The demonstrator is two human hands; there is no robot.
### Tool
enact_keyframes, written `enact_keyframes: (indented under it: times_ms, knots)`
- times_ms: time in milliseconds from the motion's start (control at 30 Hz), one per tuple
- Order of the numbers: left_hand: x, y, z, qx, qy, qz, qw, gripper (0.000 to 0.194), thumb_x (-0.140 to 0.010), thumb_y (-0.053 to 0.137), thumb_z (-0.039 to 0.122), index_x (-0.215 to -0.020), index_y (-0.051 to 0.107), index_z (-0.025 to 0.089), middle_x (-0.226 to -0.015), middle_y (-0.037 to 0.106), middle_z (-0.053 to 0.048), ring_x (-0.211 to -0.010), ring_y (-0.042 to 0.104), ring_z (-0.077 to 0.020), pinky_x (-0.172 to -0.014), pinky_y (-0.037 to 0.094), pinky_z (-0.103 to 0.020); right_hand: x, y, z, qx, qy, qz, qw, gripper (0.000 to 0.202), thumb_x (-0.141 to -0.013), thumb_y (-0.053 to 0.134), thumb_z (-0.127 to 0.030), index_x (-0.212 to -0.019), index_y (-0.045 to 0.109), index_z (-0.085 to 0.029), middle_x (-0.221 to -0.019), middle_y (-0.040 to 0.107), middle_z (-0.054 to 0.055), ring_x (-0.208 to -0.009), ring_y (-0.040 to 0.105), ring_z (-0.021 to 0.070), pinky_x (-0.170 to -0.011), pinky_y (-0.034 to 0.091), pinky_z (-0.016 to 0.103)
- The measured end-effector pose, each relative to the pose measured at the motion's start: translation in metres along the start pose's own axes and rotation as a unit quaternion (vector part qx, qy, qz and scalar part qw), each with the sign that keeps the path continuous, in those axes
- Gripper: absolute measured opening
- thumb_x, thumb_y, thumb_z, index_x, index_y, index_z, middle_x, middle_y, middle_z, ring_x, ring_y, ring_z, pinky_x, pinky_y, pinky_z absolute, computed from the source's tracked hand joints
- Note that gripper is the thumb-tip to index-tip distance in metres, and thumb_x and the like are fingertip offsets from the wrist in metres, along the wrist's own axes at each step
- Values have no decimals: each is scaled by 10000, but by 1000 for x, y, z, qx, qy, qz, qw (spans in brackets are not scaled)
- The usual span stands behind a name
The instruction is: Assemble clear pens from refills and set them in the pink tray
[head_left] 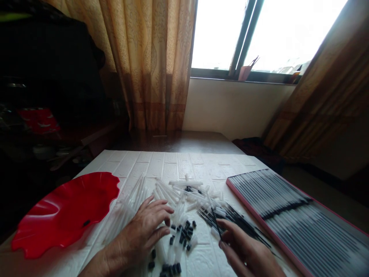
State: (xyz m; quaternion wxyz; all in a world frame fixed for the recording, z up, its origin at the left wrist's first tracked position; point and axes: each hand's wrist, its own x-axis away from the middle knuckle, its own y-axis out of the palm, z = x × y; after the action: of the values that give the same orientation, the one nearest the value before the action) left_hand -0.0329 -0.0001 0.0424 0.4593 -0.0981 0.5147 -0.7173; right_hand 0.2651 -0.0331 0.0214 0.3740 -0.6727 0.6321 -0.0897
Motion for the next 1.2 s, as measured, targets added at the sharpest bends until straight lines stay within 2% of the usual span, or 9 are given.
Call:
enact_keyframes:
  times_ms: [100,167,267,367,600,733,933,1067,1200]
  knots:
    - [0,7,5,-3,26,71,997,56,-1000,544,264,-975,593,253,-879,738,7,-865,726,-186,-900,544,-316,-10,5,-15,-110,55,-28,992,232,-908,590,-458,-928,680,-246,-639,657,-22,-534,599,147,-511,463,224]
    - [0,10,10,-7,28,105,994,99,-1039,473,302,-1040,560,255,-848,727,5,-766,726,-160,-741,563,-227,-18,8,-30,-204,101,-34,973,330,-888,623,-544,-809,674,-227,-650,668,1,-585,619,156,-524,471,220]
    - [-1,12,20,-11,35,147,988,168,-1072,401,329,-1177,517,269,-952,754,-14,-852,751,-145,-786,562,-183,-29,11,-55,-345,153,14,926,387,-817,715,-603,-856,710,-218,-790,740,45,-713,681,183,-589,517,233]
    - [-1,11,29,-17,42,189,981,197,-1077,395,361,-1201,522,275,-976,767,-8,-874,761,-123,-823,551,-135,-37,18,-75,-435,169,72,882,359,-750,815,-550,-859,708,-225,-837,765,45,-725,697,178,-620,543,242]
    - [7,13,31,21,10,189,982,182,-1050,479,366,-1214,527,305,-999,765,18,-877,759,-114,-839,550,-130,-44,36,-88,-489,151,66,857,301,-766,835,-475,-849,707,-215,-840,766,36,-720,696,152,-627,541,216]
    - [7,14,31,90,-7,173,981,186,-1046,486,313,-1229,518,320,-977,751,31,-802,757,-112,-763,563,-142,-43,45,-85,-464,120,33,877,281,-812,793,-466,-885,717,-206,-851,751,39,-784,702,166,-728,566,245]
    - [4,9,33,182,-29,180,966,142,-1042,486,272,-1158,557,310,-819,706,48,-708,719,-114,-692,543,-157,-61,31,-92,-279,-9,-82,957,182,-920,615,-304,-1027,708,-191,-926,751,71,-802,723,191,-708,593,291]
    - [6,9,35,300,-108,251,914,200,-1043,481,437,-1095,597,283,-857,711,24,-764,695,-144,-740,573,-226,-81,4,-102,-158,-91,-67,981,211,-900,586,-249,-1056,723,-212,-957,763,71,-810,721,195,-677,588,292]
    - [5,3,42,391,-155,321,849,274,-972,573,540,-1057,603,281,-858,707,35,-762,682,-144,-735,581,-241,-89,-8,-84,-8,-90,-81,993,225,-924,534,-237,-959,756,-223,-888,764,55,-757,707,191,-699,548,310]
